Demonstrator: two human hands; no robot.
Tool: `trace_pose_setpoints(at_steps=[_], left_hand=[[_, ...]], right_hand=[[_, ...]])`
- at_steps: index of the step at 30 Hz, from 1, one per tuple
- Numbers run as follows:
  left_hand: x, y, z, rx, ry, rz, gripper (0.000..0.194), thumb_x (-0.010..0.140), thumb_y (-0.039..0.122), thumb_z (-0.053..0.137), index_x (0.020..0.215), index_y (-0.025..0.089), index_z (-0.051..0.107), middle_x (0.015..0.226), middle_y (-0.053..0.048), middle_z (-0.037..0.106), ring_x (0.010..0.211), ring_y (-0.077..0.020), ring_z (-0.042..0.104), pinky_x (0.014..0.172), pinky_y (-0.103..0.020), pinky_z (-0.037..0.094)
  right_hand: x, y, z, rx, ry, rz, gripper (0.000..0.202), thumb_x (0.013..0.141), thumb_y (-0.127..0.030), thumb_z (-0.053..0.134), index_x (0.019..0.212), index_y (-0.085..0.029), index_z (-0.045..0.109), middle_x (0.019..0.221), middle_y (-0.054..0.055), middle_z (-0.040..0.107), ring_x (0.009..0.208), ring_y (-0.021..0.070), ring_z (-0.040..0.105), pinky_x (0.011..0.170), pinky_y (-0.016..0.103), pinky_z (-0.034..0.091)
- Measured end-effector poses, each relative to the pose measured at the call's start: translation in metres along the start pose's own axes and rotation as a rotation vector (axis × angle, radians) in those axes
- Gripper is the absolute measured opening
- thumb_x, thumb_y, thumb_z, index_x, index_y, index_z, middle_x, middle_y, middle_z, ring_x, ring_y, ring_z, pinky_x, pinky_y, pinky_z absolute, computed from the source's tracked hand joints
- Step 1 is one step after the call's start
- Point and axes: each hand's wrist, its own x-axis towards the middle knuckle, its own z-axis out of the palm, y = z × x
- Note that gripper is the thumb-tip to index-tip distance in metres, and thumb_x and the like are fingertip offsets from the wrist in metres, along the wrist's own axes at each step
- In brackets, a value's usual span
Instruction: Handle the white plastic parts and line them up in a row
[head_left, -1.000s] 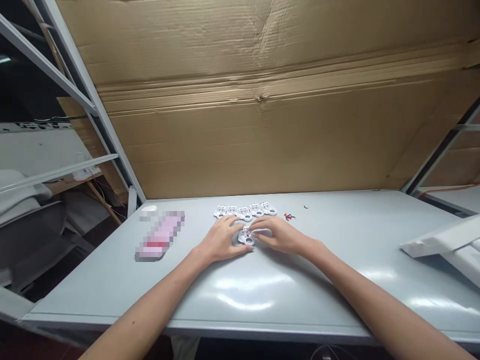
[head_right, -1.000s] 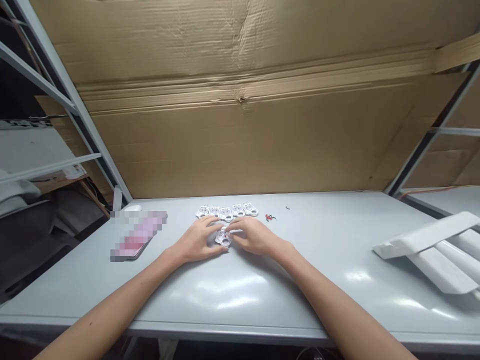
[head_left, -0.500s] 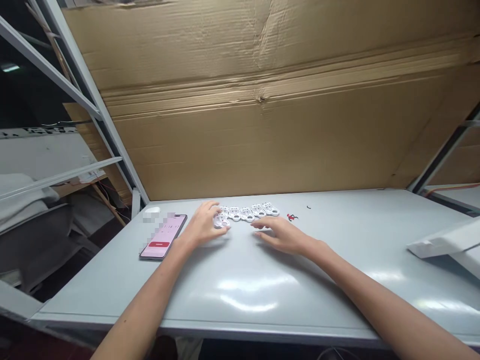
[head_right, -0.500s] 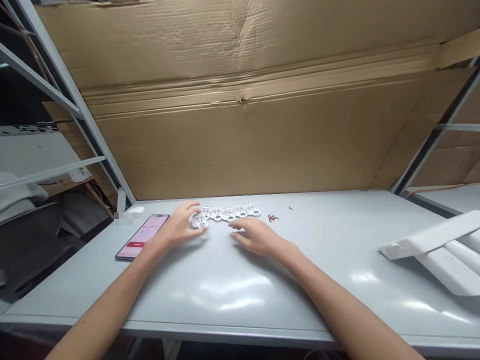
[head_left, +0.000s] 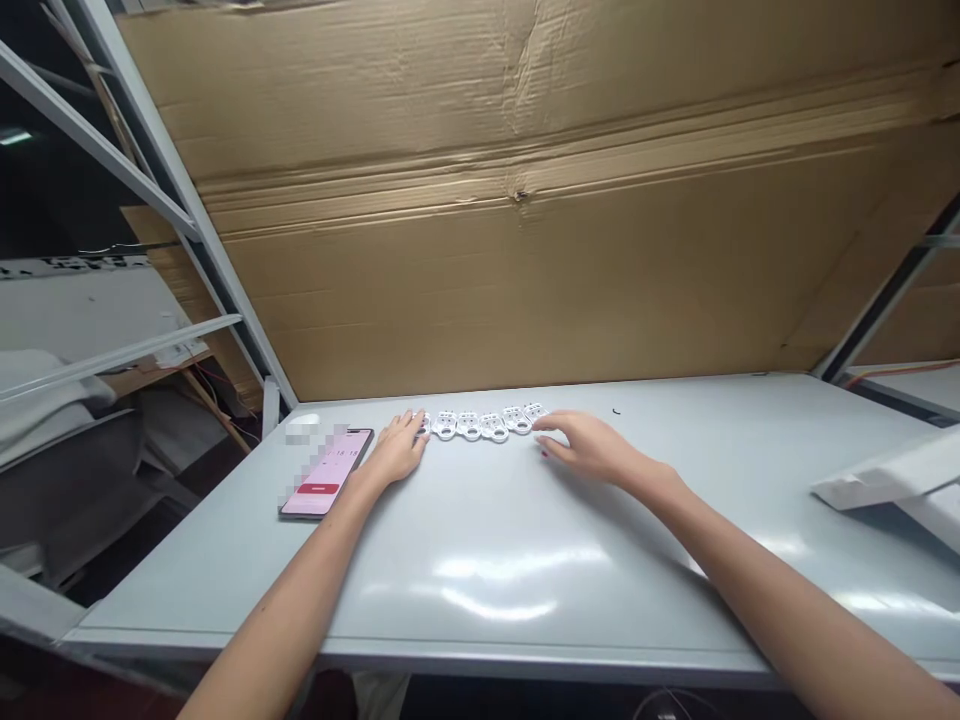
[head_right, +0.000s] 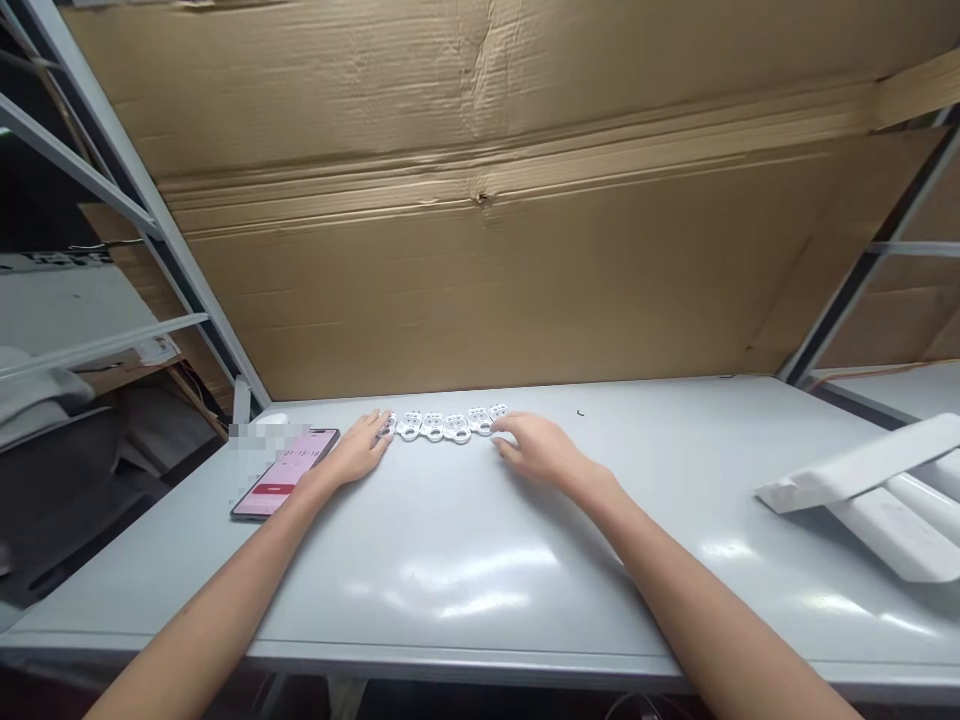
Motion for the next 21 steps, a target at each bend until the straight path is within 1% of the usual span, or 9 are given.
trace_pose_setpoints(at_steps=[3, 7, 9, 11, 13, 16, 19, 21], left_hand=[[0.000, 0.002, 0.000, 0.001, 0.020, -0.007, 0.053, 0.097, 0.035, 0.035, 0.147, 0.015, 0.034, 0.156, -0.018, 0.031, 0.146, -0.0329, 0.025, 0.114, -0.050, 0.029], [-0.001, 0.010, -0.002, 0.007, 0.059, -0.016, 0.058, 0.095, 0.031, 0.037, 0.146, 0.004, 0.033, 0.155, -0.024, 0.030, 0.146, -0.0337, 0.026, 0.117, -0.047, 0.026], [-0.002, 0.015, -0.002, 0.006, 0.107, 0.017, 0.058, 0.094, 0.030, 0.038, 0.144, 0.001, 0.035, 0.154, -0.025, 0.032, 0.145, -0.0337, 0.027, 0.117, -0.046, 0.026], [-0.003, 0.020, -0.001, 0.001, 0.167, 0.089, 0.055, 0.094, 0.030, 0.039, 0.143, 0.005, 0.039, 0.153, -0.022, 0.036, 0.144, -0.0323, 0.030, 0.117, -0.046, 0.027], [-0.005, 0.024, 0.000, -0.005, 0.193, 0.173, 0.052, 0.094, 0.031, 0.041, 0.142, 0.011, 0.042, 0.151, -0.018, 0.040, 0.143, -0.0309, 0.032, 0.118, -0.047, 0.027], [-0.008, 0.030, 0.002, -0.003, 0.143, 0.238, 0.048, 0.095, 0.029, 0.040, 0.141, 0.016, 0.043, 0.149, -0.013, 0.045, 0.144, -0.0313, 0.031, 0.117, -0.052, 0.025], [-0.010, 0.034, 0.000, 0.020, 0.086, 0.243, 0.047, 0.095, 0.023, 0.039, 0.141, 0.017, 0.043, 0.147, -0.012, 0.048, 0.144, -0.0316, 0.030, 0.117, -0.056, 0.023], [-0.012, 0.035, -0.002, 0.057, 0.080, 0.252, 0.045, 0.095, 0.021, 0.040, 0.139, 0.018, 0.045, 0.144, -0.012, 0.051, 0.144, -0.0313, 0.031, 0.116, -0.058, 0.022]], right_hand=[[-0.001, 0.004, -0.004, -0.028, -0.045, 0.063, 0.019, 0.088, -0.029, 0.054, 0.094, -0.025, 0.072, 0.100, 0.008, 0.073, 0.085, 0.0266, 0.066, 0.069, 0.036, 0.049], [-0.002, 0.001, -0.004, -0.044, -0.096, 0.114, 0.013, 0.083, -0.030, 0.059, 0.081, -0.024, 0.070, 0.088, 0.007, 0.072, 0.073, 0.0239, 0.064, 0.059, 0.032, 0.044], [-0.003, 0.000, -0.003, -0.022, -0.097, 0.115, 0.010, 0.080, -0.027, 0.060, 0.078, -0.024, 0.069, 0.086, 0.007, 0.071, 0.072, 0.0232, 0.063, 0.058, 0.031, 0.042], [-0.003, -0.001, -0.001, 0.001, -0.102, 0.103, 0.010, 0.079, -0.022, 0.058, 0.075, -0.024, 0.067, 0.084, 0.006, 0.071, 0.070, 0.0219, 0.062, 0.057, 0.030, 0.042], [-0.002, -0.001, 0.001, 0.008, -0.114, 0.092, 0.014, 0.078, -0.017, 0.054, 0.072, -0.024, 0.064, 0.082, 0.005, 0.070, 0.068, 0.0207, 0.060, 0.056, 0.030, 0.041], [-0.002, 0.002, 0.004, -0.006, -0.141, 0.089, 0.016, 0.077, -0.013, 0.050, 0.070, -0.024, 0.060, 0.081, 0.004, 0.068, 0.067, 0.0199, 0.060, 0.057, 0.030, 0.041], [-0.002, 0.006, 0.008, -0.010, -0.127, 0.081, 0.016, 0.080, -0.014, 0.049, 0.074, -0.023, 0.061, 0.090, 0.006, 0.067, 0.069, 0.0191, 0.060, 0.060, 0.031, 0.044], [-0.002, 0.007, 0.011, 0.011, -0.105, 0.068, 0.015, 0.082, -0.017, 0.049, 0.079, -0.023, 0.063, 0.097, 0.007, 0.067, 0.072, 0.0191, 0.061, 0.063, 0.032, 0.046]])
